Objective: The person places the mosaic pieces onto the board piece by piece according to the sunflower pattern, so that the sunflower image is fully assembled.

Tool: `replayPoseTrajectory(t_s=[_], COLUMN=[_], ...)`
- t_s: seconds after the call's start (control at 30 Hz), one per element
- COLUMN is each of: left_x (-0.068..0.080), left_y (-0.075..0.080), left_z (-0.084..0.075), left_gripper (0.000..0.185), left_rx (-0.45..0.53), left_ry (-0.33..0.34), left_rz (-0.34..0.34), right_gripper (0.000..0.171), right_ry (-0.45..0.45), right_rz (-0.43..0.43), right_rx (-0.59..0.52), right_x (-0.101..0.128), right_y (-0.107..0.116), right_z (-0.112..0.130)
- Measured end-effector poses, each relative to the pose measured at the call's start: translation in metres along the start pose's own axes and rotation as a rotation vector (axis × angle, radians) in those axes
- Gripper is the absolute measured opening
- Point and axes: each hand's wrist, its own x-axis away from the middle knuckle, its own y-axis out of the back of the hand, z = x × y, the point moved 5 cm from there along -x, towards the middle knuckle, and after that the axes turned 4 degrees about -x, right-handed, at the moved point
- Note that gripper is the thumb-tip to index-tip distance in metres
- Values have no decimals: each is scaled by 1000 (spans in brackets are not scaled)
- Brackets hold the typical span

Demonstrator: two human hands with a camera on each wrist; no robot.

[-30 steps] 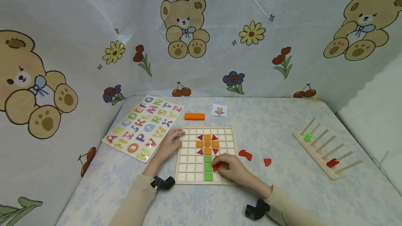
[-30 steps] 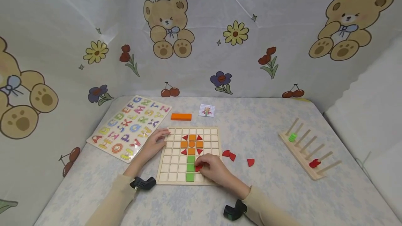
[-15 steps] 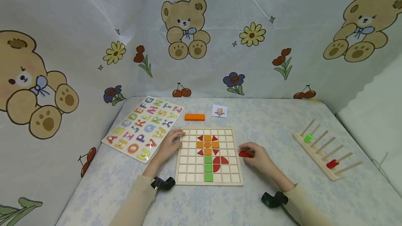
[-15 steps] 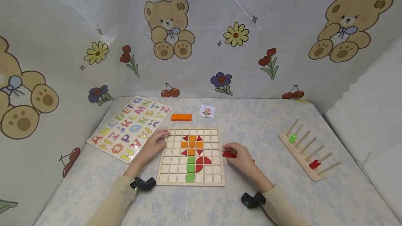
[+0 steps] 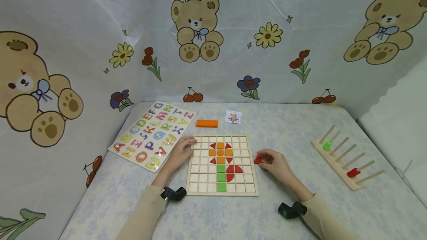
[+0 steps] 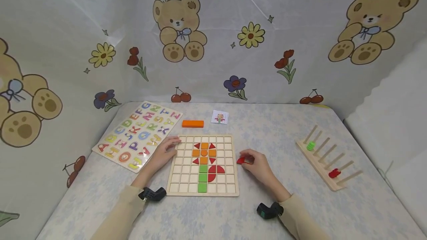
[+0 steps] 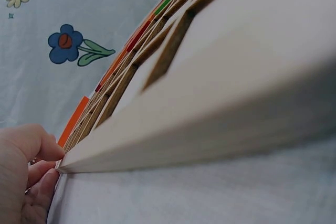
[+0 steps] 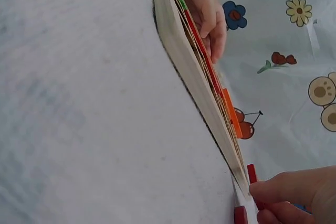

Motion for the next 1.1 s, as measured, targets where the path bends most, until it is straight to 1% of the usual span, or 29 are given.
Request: replayPoseTrajectory(t_s=[0.1, 0.2, 0.33, 0.43, 0.53, 0.67, 0.77, 0.9, 1.1], left_x=[-1, 1, 3, 4, 3, 1, 0, 0, 2], left_y=[0, 1, 2, 2, 2, 1, 1, 1, 2], left_z=[0, 0, -1, -2, -3, -2, -1, -2, -5], left_gripper=[37, 38, 39, 39, 39, 38, 38, 37, 35], left_rx=[0, -4, -2, 6, 8, 5, 0, -7, 16], left_ry=[-2, -3, -4, -2, -21, -34, -25, -26, -24], left_rz=[-1, -7, -7, -1, -4, -5, -2, 5, 19], right_gripper=[34, 33, 30, 29, 30, 31, 31, 30, 30], right_ry=[28, 63, 139, 207, 223, 181, 169, 172, 158], right_rz=[-17, 15, 116, 189, 250, 302, 306, 300, 288], right_rx=[-6, -41, -103, -116, -111, -113, -102, -83, -82], right_x=[-2, -6, -11, -15, -18, -23, -27, -29, -29], right_y=[-1, -12, -40, -65, -91, -121, -134, -141, -142], right_z=[10, 30, 65, 89, 103, 110, 111, 111, 110])
